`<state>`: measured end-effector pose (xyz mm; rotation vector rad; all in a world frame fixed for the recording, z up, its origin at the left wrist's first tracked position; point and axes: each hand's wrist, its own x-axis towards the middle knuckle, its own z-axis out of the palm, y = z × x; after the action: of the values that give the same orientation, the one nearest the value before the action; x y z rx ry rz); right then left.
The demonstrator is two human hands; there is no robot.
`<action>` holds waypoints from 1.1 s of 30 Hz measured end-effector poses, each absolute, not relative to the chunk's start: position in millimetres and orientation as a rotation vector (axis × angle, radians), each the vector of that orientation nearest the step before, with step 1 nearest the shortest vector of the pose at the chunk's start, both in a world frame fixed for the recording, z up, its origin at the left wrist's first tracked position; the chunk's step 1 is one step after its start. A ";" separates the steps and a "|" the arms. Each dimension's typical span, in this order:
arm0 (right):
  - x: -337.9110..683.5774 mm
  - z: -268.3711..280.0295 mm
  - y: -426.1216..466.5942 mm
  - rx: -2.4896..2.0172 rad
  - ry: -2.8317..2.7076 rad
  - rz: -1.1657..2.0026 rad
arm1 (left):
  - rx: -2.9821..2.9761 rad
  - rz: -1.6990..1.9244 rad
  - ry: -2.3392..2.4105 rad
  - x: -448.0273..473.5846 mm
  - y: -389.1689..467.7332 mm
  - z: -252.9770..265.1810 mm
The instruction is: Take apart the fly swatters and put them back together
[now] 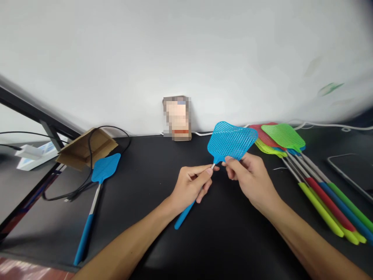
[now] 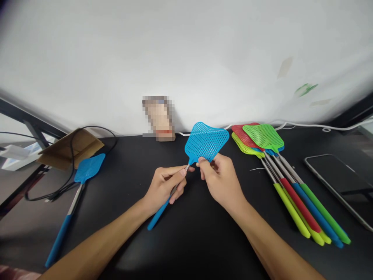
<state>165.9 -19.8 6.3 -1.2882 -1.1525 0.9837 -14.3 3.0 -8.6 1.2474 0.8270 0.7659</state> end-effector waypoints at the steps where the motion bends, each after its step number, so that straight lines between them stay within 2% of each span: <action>1: 164.2 8.8 -22.0 -1.338 -1.173 0.902 | 1.277 0.756 0.848 -14.0 1.9 -8.0; 4: 160.7 12.8 -26.1 -1.392 -1.192 0.822 | 1.306 0.725 0.832 -13.7 1.0 -6.8; 10: 166.0 4.3 -14.5 -1.173 -0.900 1.356 | 0.859 0.709 0.480 -16.5 11.0 -8.8; 16: 178.5 2.9 -5.4 -0.989 -0.673 1.488 | 0.737 0.531 0.350 -19.4 10.5 -7.9; 24: 180.8 9.5 -9.7 -0.961 -0.805 1.206 | 0.840 0.636 0.437 -19.7 10.2 -8.9; 33: 175.3 20.3 -32.3 -1.323 -1.088 0.536 | 1.057 0.620 0.614 -16.0 -0.5 -7.7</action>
<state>175.3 -32.3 20.3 -1.3234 -1.0877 0.5359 -16.0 -0.5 -7.7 1.0573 0.6136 0.6204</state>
